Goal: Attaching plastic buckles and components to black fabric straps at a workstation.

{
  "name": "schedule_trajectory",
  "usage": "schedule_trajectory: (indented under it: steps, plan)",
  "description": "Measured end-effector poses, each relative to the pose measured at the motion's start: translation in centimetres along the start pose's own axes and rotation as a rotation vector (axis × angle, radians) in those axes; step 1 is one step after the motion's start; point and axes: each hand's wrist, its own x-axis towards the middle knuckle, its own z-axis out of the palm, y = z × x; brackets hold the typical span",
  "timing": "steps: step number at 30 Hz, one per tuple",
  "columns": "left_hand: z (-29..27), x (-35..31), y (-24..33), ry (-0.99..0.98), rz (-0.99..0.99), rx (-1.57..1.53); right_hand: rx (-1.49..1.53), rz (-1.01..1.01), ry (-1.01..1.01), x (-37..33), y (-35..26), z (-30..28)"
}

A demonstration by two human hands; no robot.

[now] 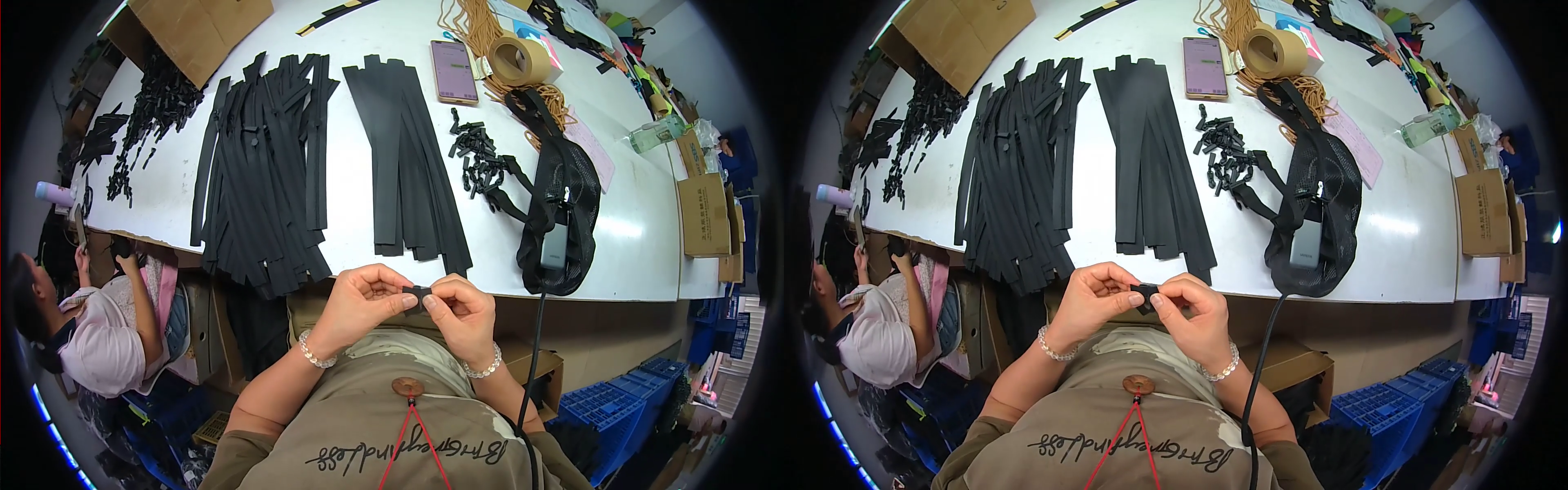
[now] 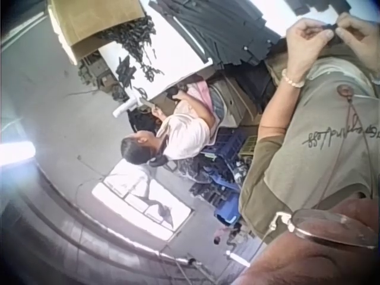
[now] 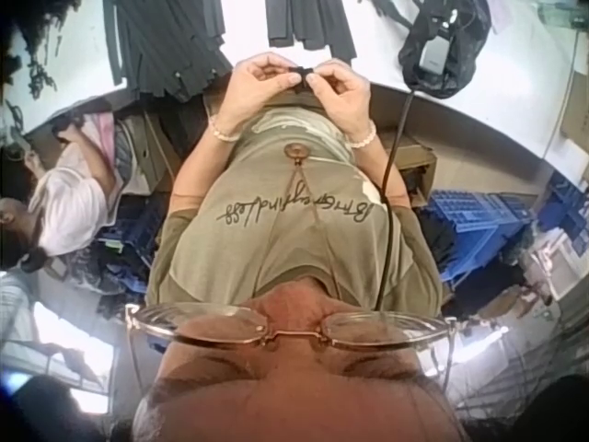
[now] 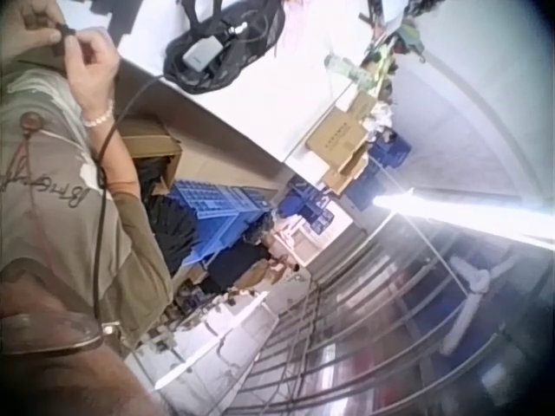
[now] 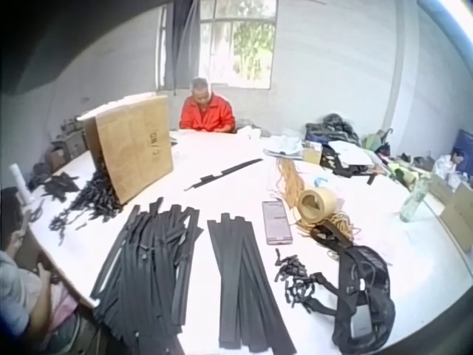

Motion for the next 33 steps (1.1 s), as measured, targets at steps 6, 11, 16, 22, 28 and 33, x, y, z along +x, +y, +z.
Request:
schedule_trajectory:
  steps: [6, 11, 16, 22, 28, 33]
  plan:
    - [1.4, -0.7, 0.9, 0.031, 0.200, 0.187, -0.240, -0.192, 0.092, -0.4, -0.2, 0.3]
    - [1.4, -0.8, 1.3, -0.004, 0.299, 0.408, -0.161, -0.249, 0.192, -1.0, 0.2, 1.0]
    - [1.0, -1.0, 0.0, -0.006, 0.203, 0.429, 0.031, -0.065, 0.182, -2.0, 1.4, 1.3]
    - [-0.4, -1.6, -4.3, 0.174, -0.117, 0.112, 0.268, 0.407, 0.083, -3.0, 4.6, 0.7]
    - [-1.4, -0.4, -7.2, 0.201, -0.290, 0.023, 0.429, 0.532, 0.187, -3.3, 7.6, 0.8]
    - [-0.8, 0.3, -7.7, 0.264, -0.273, -0.030, 0.490, 0.480, 0.386, -3.2, 8.9, 2.0]
